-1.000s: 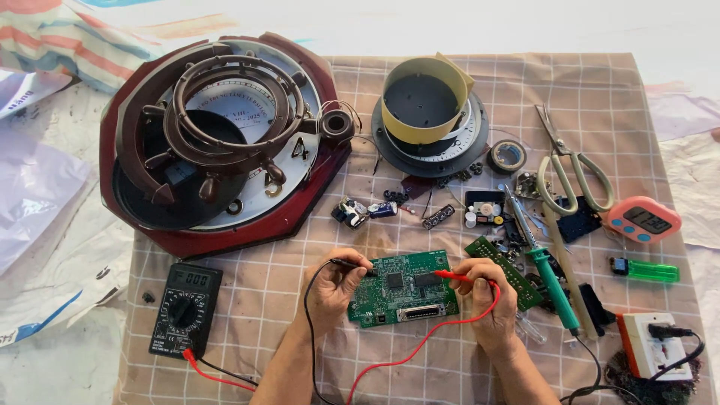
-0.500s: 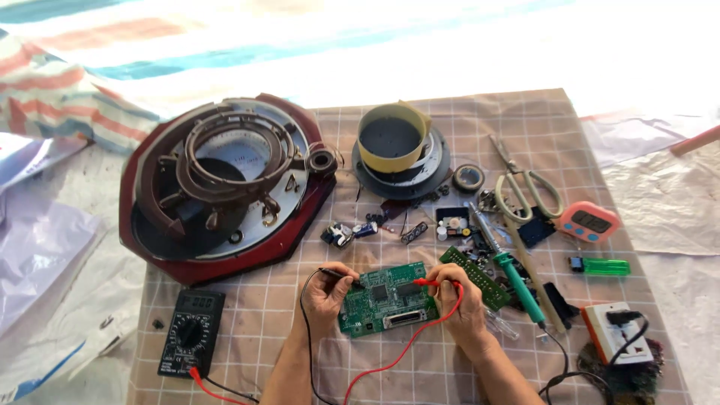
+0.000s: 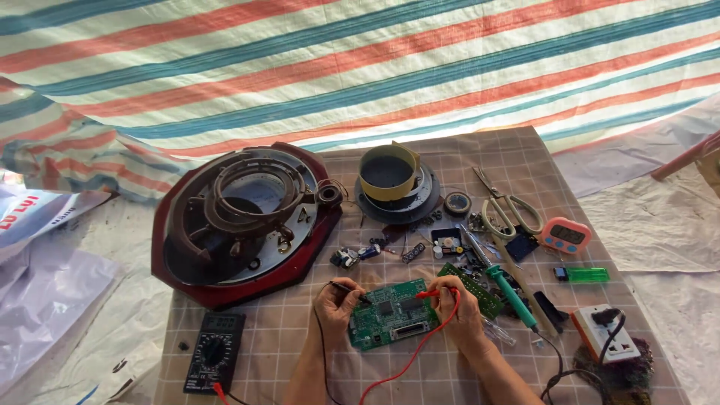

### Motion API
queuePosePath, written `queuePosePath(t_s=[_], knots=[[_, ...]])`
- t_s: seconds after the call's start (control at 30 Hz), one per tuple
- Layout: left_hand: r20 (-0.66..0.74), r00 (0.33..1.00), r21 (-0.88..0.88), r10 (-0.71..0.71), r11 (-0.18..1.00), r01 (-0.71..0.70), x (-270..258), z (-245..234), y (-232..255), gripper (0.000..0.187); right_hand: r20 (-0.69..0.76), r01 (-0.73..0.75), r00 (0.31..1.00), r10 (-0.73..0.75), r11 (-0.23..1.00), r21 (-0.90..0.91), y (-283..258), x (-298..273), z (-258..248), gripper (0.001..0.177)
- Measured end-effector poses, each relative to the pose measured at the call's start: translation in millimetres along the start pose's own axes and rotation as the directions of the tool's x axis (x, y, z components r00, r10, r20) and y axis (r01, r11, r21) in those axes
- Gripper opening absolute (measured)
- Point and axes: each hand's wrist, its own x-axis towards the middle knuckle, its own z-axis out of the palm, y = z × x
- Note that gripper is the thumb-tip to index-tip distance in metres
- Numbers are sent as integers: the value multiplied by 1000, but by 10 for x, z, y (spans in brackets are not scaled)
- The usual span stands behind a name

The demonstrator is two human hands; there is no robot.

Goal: The person uses a screwdriver to manipulate a small black electronic component, then switches to using a multimeter to test a green circuit board. The person places probes on various points of the circuit board while the multimeter display is visible.

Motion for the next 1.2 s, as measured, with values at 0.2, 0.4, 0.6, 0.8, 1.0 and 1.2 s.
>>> queuePosePath(t_s=[0.2,0.4,0.6,0.8,1.0,1.2], knots=[[15,1000,6,-6,1000,6,-4,-39,43,8,-20,6,1000,-7,999,-47,-37,-4,51,19],[-73,988,-97,132,985,-139,-25,24,-135,9,-45,-60,997,57,997,-53,-14,-43,40,21],[-81,996,-41,41,998,-45,-14,1,-24,7,-102,-85,991,84,996,-6,34,-44,68,21],[-181,976,-283,123,944,-172,1,114,-525,8,-103,-130,987,125,990,-45,-34,-92,110,23],[-117,991,-226,69,969,-95,-16,40,-275,6,-179,-177,969,173,984,-7,121,-101,133,26],[-108,991,-197,79,975,-99,-17,16,-188,7,-199,-155,971,135,984,-85,180,-114,119,19]])
